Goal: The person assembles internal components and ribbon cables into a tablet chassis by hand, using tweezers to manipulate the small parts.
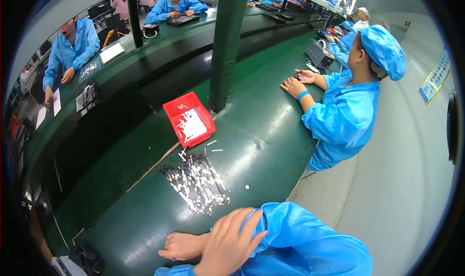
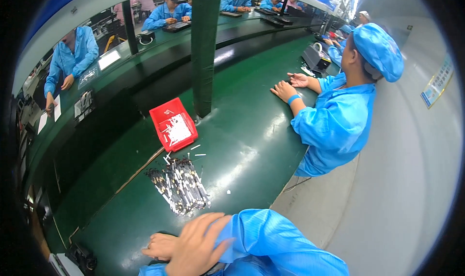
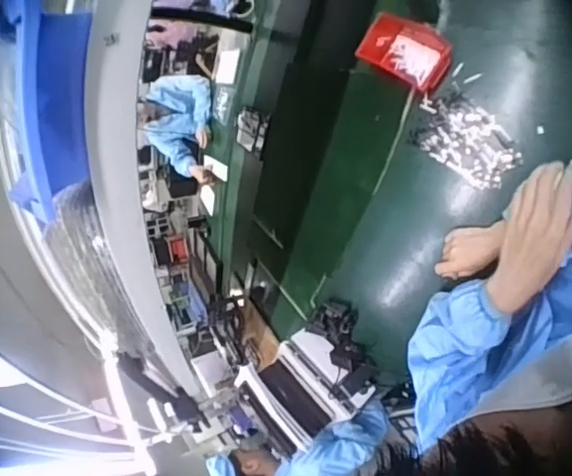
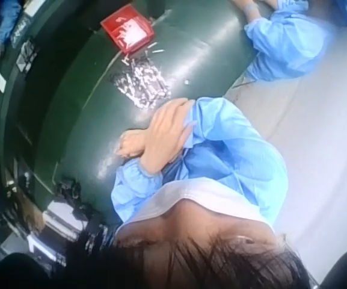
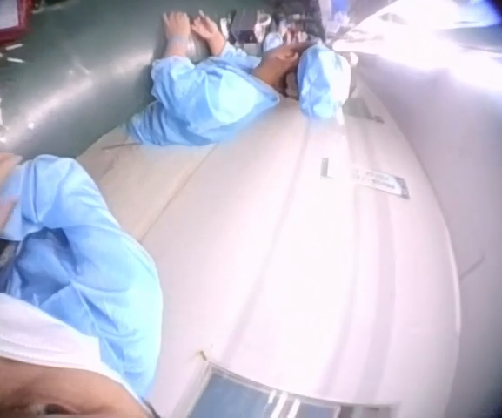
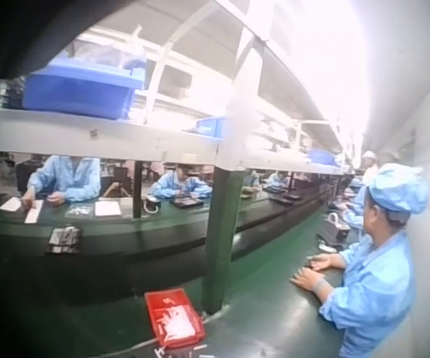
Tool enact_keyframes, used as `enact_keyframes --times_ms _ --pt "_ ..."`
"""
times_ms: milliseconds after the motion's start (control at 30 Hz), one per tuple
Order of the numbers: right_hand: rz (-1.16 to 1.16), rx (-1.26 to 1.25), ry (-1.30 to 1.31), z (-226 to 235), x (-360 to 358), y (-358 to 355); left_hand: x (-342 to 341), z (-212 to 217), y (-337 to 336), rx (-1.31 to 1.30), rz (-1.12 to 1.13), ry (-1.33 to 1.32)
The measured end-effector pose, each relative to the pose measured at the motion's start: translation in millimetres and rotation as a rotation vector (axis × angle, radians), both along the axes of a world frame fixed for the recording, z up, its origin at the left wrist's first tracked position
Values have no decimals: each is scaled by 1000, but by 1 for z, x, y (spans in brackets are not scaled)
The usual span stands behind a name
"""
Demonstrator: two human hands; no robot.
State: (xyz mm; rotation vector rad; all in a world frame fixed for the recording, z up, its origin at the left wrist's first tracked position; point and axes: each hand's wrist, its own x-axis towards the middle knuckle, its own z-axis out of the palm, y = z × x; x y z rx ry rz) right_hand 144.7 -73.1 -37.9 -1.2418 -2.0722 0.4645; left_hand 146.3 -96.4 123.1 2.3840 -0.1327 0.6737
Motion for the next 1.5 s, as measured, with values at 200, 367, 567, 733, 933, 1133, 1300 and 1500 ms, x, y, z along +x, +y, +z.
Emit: enact_keyframes --times_ms 200,367,567,733,933,1133,1300,1500 --pt "61 98 86 -12 -21 10 17 -94 -42 81 -198 235" --pt "52 195 177 -20 -24 10 20 -89 -36 11 -297 275" --pt "136 152 213 1 -11 7 22 -83 -27 -16 -411 309" --pt "76 218 203 -13 -24 11 20 -91 -37 159 -371 294" --pt "65 222 189 -13 -23 10 17 -94 -43 199 -285 285" --pt "63 213 171 -9 -21 8 15 -96 -57 246 -308 161" --pt "77 262 234 -2 -20 7 5 -107 -61 60 -341 -42" --pt "40 253 205 -10 -22 10 -3 -123 -58 67 -393 -107"
